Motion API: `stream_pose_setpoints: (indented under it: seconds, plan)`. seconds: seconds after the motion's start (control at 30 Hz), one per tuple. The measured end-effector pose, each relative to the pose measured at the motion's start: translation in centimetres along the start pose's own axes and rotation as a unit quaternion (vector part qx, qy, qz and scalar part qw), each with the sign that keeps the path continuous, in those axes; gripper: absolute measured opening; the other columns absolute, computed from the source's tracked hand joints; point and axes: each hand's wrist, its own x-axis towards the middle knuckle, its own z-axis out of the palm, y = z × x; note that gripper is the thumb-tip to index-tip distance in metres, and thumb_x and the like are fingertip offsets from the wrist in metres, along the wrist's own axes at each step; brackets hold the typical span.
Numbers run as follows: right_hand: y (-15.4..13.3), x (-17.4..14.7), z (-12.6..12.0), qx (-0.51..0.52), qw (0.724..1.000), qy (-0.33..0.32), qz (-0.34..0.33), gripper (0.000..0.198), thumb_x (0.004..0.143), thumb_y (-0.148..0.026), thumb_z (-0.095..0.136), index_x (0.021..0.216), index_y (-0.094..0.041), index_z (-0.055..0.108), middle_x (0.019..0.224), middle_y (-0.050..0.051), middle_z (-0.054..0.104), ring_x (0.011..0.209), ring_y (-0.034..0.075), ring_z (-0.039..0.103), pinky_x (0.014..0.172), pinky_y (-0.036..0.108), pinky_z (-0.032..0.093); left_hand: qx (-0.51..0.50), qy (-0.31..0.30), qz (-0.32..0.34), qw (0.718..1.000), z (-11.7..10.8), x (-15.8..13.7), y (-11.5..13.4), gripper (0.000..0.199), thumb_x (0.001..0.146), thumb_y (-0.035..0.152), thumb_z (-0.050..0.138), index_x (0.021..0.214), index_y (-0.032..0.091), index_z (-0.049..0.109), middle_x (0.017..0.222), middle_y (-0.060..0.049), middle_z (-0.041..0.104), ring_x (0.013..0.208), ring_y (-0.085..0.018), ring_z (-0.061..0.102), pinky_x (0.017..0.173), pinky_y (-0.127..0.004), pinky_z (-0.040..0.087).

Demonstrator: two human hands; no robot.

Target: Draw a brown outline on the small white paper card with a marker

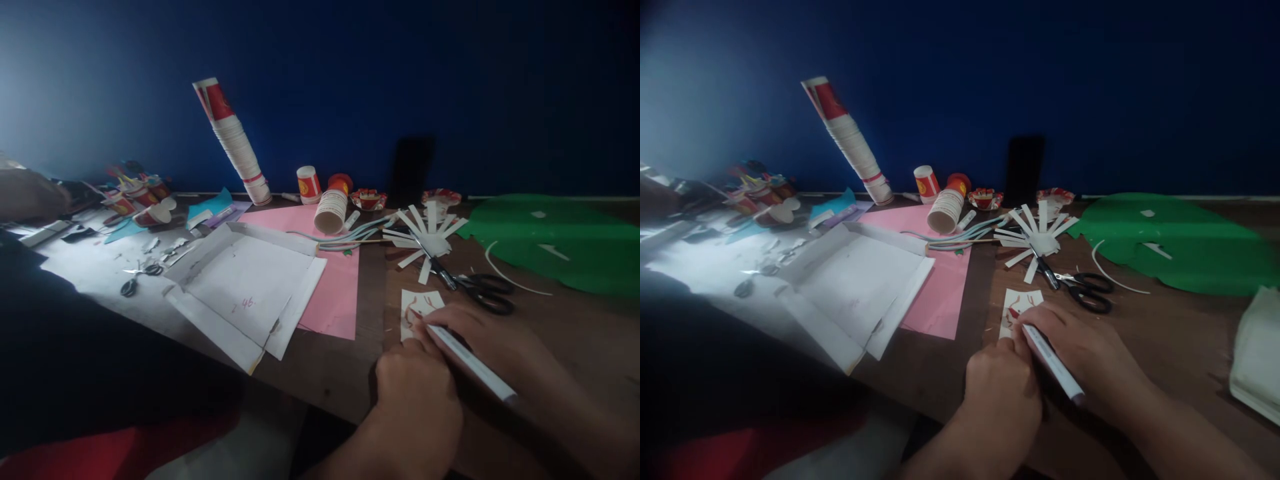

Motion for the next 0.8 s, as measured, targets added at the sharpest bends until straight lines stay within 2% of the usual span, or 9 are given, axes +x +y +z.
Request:
stream_pose_setpoints:
  seconds: [0.07,0.13,0.2,0.43,0.8]
  plan:
    - [0.0,0.2,-0.1,0.017,1.000,-0.012,0.011,0.023,0.097,-0.042,0.051,0.103,-0.031,0.071,0.097,0.000,0.079,0.081,0.023,0.075,0.071,0.033,0.056,0.014,0.014,-0.013,1.000,0.3,0.0,0.1,0.050,0.097,0.026,0.052,0.142,0.004,0.058,0.105,-0.018,0.071,0.084,-0.024,0.070,0.063,-0.030,0.054]
    - [0.1,0.4,-0.2,0.032,0.999,0.006,0.040,0.027,0.098,-0.046,0.049,0.107,-0.030,0.069,0.101,0.002,0.079,0.085,0.025,0.076,0.073,0.035,0.056,0.028,0.036,-0.025,0.999,0.6,-0.1,0.3,0.059,0.097,0.024,0.051,0.151,0.001,0.046,0.105,-0.019,0.071,0.082,-0.023,0.070,0.062,-0.029,0.053]
    - [0.1,0.4,-0.3,0.053,0.996,0.024,0.062,0.030,0.098,-0.050,0.050,0.111,-0.030,0.068,0.107,0.004,0.079,0.091,0.026,0.076,0.075,0.036,0.057,0.034,0.055,-0.035,0.997,0.9,-0.1,0.4,0.063,0.097,0.024,0.052,0.154,0.000,0.041,0.103,-0.019,0.071,0.080,-0.022,0.070,0.061,-0.027,0.052]
    - [-0.3,0.5,-0.9,0.108,0.990,0.023,0.082,0.033,0.096,-0.052,0.050,0.110,-0.028,0.069,0.108,0.007,0.079,0.095,0.029,0.076,0.078,0.041,0.058,0.014,0.059,-0.048,0.997,0.9,0.0,0.3,0.063,0.097,0.024,0.053,0.154,0.001,0.042,0.102,-0.018,0.073,0.079,-0.022,0.071,0.062,-0.027,0.052]
    - [-0.1,0.7,-0.8,0.104,0.992,0.021,0.069,0.032,0.097,-0.049,0.048,0.110,-0.027,0.067,0.104,0.006,0.079,0.090,0.026,0.075,0.074,0.038,0.056,0.002,0.042,-0.060,0.997,0.1,-0.1,0.3,0.064,0.095,0.020,0.056,0.155,0.002,0.041,0.100,-0.016,0.073,0.080,-0.022,0.072,0.062,-0.026,0.051]
